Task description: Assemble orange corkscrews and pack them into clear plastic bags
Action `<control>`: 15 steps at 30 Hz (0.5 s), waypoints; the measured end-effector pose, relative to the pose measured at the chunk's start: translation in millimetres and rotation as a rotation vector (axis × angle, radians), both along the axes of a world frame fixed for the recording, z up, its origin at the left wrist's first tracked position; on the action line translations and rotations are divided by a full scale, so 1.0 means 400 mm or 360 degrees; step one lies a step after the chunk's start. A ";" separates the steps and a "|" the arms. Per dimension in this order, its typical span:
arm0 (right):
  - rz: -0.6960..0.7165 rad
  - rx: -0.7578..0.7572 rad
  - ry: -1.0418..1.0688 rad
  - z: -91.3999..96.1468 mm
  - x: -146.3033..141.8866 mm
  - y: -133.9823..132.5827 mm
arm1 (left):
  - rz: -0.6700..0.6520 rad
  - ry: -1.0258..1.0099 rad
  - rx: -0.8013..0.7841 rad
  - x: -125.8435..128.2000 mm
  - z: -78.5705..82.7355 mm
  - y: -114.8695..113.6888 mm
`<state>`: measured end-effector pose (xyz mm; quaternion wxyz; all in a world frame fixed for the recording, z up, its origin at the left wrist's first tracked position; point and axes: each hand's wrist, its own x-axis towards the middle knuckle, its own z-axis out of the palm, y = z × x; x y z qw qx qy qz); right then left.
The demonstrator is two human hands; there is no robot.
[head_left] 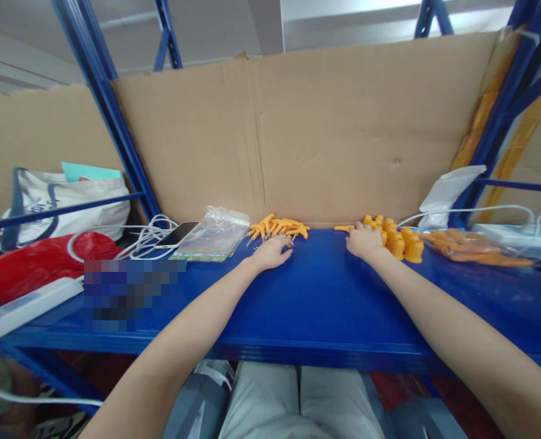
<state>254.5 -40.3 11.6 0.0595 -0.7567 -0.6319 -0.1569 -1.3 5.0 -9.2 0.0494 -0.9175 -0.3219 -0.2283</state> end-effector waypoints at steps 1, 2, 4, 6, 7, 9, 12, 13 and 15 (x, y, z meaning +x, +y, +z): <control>0.0010 0.0050 -0.0022 0.011 0.003 -0.004 | -0.0006 -0.0006 0.0014 -0.001 -0.001 0.003; -0.0001 0.0095 -0.0038 0.023 0.007 -0.009 | -0.0009 -0.0013 0.0030 -0.001 -0.003 0.005; -0.0088 0.0158 -0.0044 0.046 0.017 -0.017 | 0.0012 -0.0026 0.0066 -0.004 -0.008 0.012; -0.0182 0.0179 -0.0035 0.064 0.032 -0.022 | 0.0078 -0.0030 0.0095 -0.009 -0.016 0.019; -0.0220 0.0175 -0.0027 0.069 0.039 -0.023 | 0.0130 -0.0027 0.0099 -0.012 -0.021 0.024; -0.0282 0.0135 0.0001 0.071 0.053 -0.022 | 0.0255 -0.0002 0.0074 -0.019 -0.032 0.035; -0.0333 0.0029 0.0057 0.064 0.064 -0.019 | 0.0381 0.0079 -0.0041 -0.028 -0.048 0.055; -0.0330 -0.0002 0.0066 0.061 0.064 -0.019 | 0.0387 0.0095 -0.0077 -0.031 -0.051 0.061; -0.0306 -0.0036 0.0076 0.057 0.060 -0.021 | 0.0356 0.0096 -0.0102 -0.034 -0.055 0.071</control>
